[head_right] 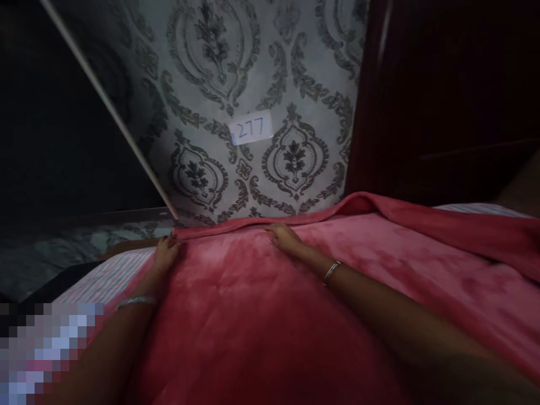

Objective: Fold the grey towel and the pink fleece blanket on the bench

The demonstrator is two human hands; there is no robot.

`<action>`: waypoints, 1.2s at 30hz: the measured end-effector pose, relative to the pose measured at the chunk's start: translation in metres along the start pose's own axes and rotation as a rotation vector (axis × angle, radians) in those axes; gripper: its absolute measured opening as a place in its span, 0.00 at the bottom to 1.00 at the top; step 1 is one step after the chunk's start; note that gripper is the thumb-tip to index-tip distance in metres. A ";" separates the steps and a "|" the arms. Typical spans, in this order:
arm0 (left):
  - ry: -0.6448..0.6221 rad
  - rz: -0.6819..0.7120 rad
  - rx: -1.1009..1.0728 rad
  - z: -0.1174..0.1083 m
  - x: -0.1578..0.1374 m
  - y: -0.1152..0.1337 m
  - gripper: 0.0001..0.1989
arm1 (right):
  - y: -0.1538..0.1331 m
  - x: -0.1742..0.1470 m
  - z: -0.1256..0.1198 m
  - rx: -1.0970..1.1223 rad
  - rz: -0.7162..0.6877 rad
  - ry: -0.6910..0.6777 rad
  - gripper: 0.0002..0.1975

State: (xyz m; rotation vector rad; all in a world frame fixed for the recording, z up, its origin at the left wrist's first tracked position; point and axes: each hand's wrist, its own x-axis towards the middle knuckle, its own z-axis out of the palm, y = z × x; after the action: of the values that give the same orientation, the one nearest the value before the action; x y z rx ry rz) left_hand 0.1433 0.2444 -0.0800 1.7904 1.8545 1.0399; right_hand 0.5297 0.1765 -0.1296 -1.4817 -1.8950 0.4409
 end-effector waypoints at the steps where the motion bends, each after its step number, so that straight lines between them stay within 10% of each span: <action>1: -0.027 0.041 0.040 0.007 -0.003 0.002 0.23 | 0.005 -0.018 -0.006 -0.058 -0.025 0.003 0.25; 8: -0.373 0.660 0.347 0.081 -0.052 0.042 0.29 | 0.046 -0.158 -0.098 -0.335 0.125 0.179 0.23; 17: -0.406 0.671 0.621 0.134 -0.132 0.111 0.32 | 0.083 -0.306 -0.244 -0.676 0.830 0.536 0.34; 25: -0.335 0.714 0.673 0.144 -0.123 0.088 0.35 | 0.131 -0.261 -0.319 -0.597 0.860 0.464 0.16; 30: -0.308 0.759 0.538 0.146 -0.115 0.075 0.35 | 0.174 -0.203 -0.386 -0.536 0.635 0.674 0.40; 36: -0.282 0.778 0.447 0.150 -0.113 0.071 0.35 | 0.205 -0.247 -0.316 -0.587 0.614 0.480 0.34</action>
State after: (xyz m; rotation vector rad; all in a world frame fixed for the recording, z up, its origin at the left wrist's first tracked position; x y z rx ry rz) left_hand 0.3132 0.1687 -0.1556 2.8720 1.2843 0.5365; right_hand 0.9234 -0.0409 -0.1110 -2.3121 -1.2053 -0.2343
